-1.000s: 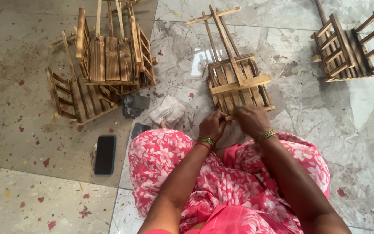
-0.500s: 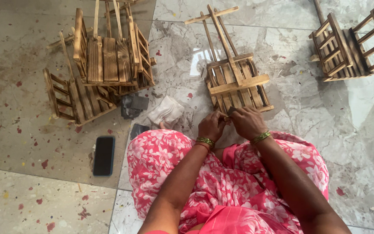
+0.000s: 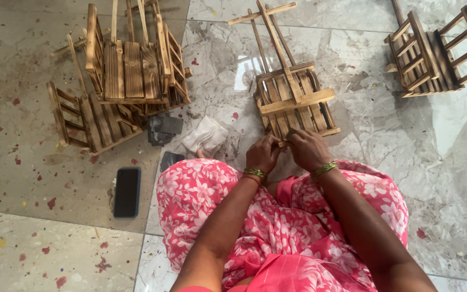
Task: The person sits on the floor assembling small wooden furniture frames. They fit wooden slats and crossbars into a slatted miniature chair or cot frame, press the joints together by hand, turn the frame over, and work on its parts one at a time, with several finished frames lying nearby.
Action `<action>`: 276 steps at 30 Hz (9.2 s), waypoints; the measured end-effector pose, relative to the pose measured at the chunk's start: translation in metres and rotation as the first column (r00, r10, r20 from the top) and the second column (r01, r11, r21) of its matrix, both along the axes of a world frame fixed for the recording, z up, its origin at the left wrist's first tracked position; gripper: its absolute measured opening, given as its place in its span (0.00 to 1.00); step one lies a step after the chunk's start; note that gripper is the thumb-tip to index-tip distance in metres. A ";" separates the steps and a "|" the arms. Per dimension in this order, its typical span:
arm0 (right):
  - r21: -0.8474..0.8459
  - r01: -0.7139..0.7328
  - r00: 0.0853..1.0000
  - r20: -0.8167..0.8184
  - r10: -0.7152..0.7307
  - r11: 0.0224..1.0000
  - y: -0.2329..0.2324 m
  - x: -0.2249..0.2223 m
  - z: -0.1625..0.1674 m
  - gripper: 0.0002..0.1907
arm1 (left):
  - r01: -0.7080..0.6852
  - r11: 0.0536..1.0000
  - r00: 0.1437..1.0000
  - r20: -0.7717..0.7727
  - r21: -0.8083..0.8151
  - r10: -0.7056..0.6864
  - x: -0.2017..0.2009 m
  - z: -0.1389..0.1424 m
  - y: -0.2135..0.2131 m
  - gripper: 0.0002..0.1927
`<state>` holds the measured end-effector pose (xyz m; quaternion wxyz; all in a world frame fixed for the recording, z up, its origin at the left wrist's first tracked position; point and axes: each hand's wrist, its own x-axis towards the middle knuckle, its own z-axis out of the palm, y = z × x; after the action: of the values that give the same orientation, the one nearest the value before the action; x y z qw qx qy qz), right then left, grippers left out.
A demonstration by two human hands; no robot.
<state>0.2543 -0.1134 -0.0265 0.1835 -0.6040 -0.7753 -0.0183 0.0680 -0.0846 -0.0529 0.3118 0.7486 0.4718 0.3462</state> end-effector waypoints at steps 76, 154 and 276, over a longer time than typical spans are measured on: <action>-0.292 0.611 0.715 -0.195 -0.671 0.736 -0.002 0.115 0.024 0.10 | -0.175 0.978 0.951 -0.237 0.114 0.197 -0.022 0.001 0.015 0.15; -0.147 0.221 0.966 -0.103 -0.237 0.964 0.021 0.040 0.012 0.08 | 0.135 0.936 0.969 -0.242 0.324 -0.056 -0.008 0.006 0.012 0.14; -0.327 -0.087 0.995 -0.071 0.067 0.941 0.004 -0.011 0.036 0.13 | 0.003 0.943 0.825 -0.534 0.333 0.186 0.009 0.002 0.082 0.03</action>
<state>0.2431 -0.1099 0.0097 0.1032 -0.5956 -0.7848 0.1368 0.0767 -0.0023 -0.0506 0.0178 0.8333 0.5157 0.1986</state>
